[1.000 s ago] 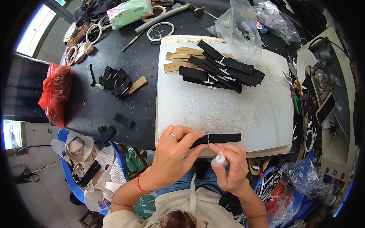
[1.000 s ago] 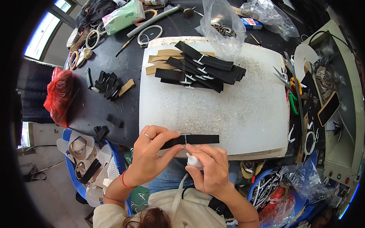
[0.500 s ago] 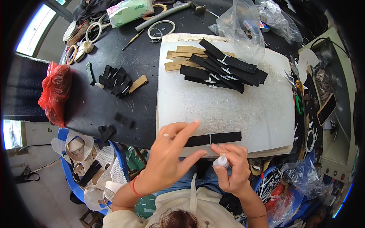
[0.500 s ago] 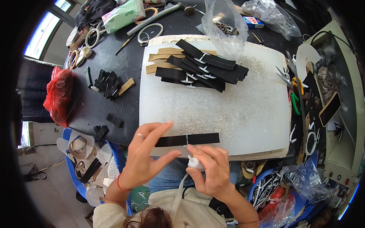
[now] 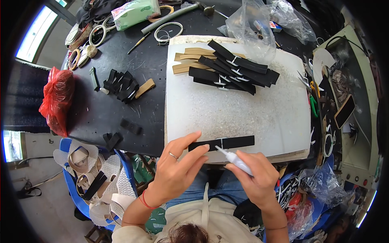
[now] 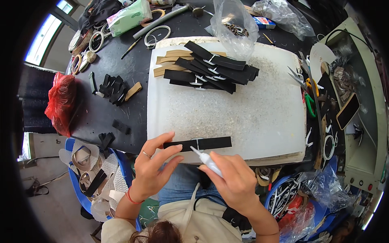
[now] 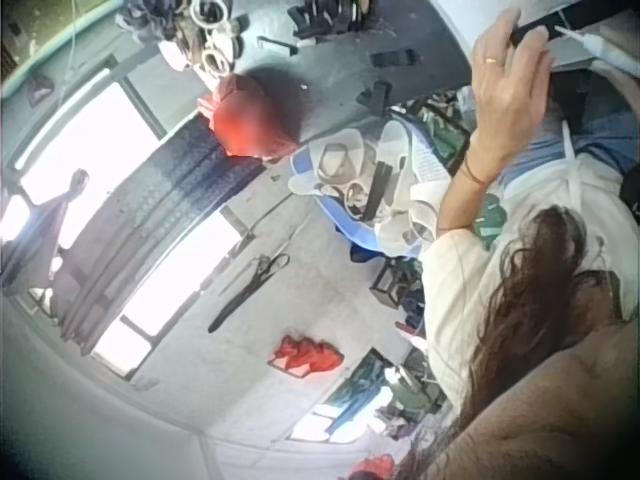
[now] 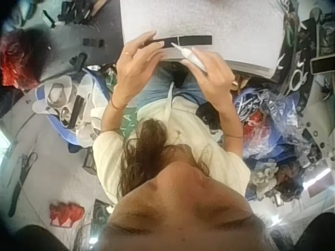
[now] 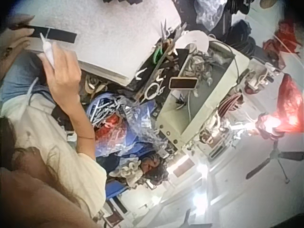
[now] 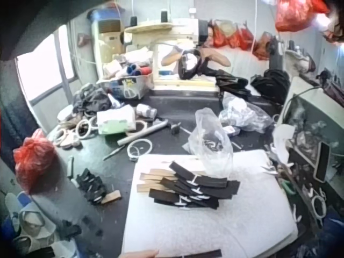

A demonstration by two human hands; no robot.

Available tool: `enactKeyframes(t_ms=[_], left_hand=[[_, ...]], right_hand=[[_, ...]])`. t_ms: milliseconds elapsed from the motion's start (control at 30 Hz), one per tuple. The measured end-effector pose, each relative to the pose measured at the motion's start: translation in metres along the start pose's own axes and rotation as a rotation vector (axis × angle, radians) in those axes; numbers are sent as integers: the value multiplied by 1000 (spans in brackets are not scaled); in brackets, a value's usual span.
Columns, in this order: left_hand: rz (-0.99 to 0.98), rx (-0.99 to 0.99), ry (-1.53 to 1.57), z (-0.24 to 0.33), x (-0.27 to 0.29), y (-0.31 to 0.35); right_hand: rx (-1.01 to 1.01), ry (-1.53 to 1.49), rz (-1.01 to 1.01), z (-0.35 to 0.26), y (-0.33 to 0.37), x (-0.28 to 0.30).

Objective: The person applies glue from a small white bottle to the back of black rectangular buckle pieces and presses them onto a white foam board. The person handles the buckle pieces one at a time, repeating the gluing and pressing process throughout the clip.

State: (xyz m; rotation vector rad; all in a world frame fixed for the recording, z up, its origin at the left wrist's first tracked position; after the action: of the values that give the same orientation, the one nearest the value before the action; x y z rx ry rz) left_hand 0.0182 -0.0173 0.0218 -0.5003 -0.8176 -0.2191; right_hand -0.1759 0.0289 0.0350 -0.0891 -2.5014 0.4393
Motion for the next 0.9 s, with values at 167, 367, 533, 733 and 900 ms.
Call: enactKeyframes(t_ms=[167,367,533,733,900], left_hand=[[34,-74,-2,-5,-1,0],[41,-89,18,-4,-4,0],[38,-73,19,-5,-1,0],[53,-19,-12,-1,2,1],[133,87,-125,6,9,35]], right_hand=[[-52,87,-36,-3,-4,9],[-46,112,-23,-6,-4,12],[-4,70,-105,-15,-15,4],[-92,59,56,0,3,27],[-223,-233,258,18,19,18]])
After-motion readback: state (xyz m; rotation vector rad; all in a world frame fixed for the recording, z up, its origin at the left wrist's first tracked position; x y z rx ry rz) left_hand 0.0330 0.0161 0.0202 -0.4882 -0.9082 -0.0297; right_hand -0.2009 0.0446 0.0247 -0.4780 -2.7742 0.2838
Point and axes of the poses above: each hand's wrist, its own y-axis away from the middle knuckle, its own x-axis out of the back of the hand, z = x × y, the point moved 2 cm from there along -y, towards the middle knuckle, and after that the axes turned 9 degrees about -y, right-handed, at the moved point
